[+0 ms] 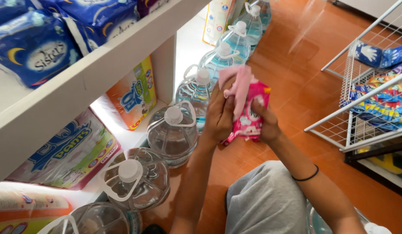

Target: The person sits on the floor and wipes the packaging of sanitary pads with a pink cloth. They pick up packages from the shelf, wipe them, and place them back. The person also wipes the shelf surface itself.

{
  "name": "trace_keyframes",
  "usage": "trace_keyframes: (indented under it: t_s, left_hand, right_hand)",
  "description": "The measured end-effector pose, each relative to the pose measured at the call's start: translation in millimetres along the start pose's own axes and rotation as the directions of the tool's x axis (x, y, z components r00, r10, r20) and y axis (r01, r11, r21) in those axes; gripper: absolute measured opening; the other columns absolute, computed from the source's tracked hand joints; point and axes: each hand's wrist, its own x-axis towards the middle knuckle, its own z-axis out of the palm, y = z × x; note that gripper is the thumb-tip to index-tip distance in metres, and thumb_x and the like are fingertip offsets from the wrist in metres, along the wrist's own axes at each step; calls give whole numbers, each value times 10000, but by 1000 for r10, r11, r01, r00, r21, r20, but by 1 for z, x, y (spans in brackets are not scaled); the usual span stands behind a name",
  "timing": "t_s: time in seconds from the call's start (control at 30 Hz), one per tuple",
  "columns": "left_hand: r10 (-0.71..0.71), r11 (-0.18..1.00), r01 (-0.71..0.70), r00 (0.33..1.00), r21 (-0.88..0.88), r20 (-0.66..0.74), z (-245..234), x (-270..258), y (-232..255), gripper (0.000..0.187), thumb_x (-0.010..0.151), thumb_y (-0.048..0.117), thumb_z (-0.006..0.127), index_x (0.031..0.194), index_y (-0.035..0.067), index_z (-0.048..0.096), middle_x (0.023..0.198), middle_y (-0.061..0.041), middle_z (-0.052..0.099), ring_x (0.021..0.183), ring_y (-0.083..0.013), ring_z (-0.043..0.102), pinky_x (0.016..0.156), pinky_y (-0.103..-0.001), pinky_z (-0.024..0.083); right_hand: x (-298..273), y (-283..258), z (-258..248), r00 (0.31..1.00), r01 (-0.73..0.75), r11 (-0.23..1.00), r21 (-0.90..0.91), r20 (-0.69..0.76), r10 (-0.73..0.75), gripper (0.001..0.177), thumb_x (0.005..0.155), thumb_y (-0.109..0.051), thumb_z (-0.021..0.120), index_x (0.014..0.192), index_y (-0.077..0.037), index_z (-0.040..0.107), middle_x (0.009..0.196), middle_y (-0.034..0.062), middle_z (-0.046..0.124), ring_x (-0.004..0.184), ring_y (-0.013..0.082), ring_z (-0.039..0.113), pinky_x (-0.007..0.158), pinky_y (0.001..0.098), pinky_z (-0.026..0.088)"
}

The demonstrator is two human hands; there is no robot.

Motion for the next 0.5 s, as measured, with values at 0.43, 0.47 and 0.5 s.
trace_keyframes:
  t_s: [0.43, 0.47, 0.5]
  left_hand:
    - [-751, 140, 254, 657, -957, 65, 37, -112, -108, 516, 1055, 367, 345, 1419, 24, 471, 1118, -121, 573, 934, -198, 522, 785, -333, 418]
    - [-812, 56, 242, 575, -969, 97, 32, -120, -119, 583, 1064, 398, 322, 1486, 15, 447, 1417, -170, 584, 1212, -268, 607, 1002, -398, 509]
    - [-812, 62, 243, 576, -968, 92, 30, -106, -105, 583, 1064, 398, 322, 1486, 15, 447, 1417, -170, 584, 1212, -268, 607, 1002, -398, 509]
  right_hand:
    - [21, 9, -115, 994, -16, 999, -37, -108, 11, 547, 955, -472, 607, 1338, -83, 611, 1180, 152, 726, 1072, 305, 738, 1116, 557, 515]
    - [18, 20, -128, 994, -55, 979, -198, -103, 35, 478, 985, -415, 599, 1330, -85, 600, 1142, 141, 728, 1053, 261, 738, 1112, 533, 516]
    - [17, 12, -106, 994, -56, 980, -193, -99, 37, 478, 985, -415, 599, 1330, -85, 600, 1142, 141, 728, 1053, 261, 738, 1112, 533, 516]
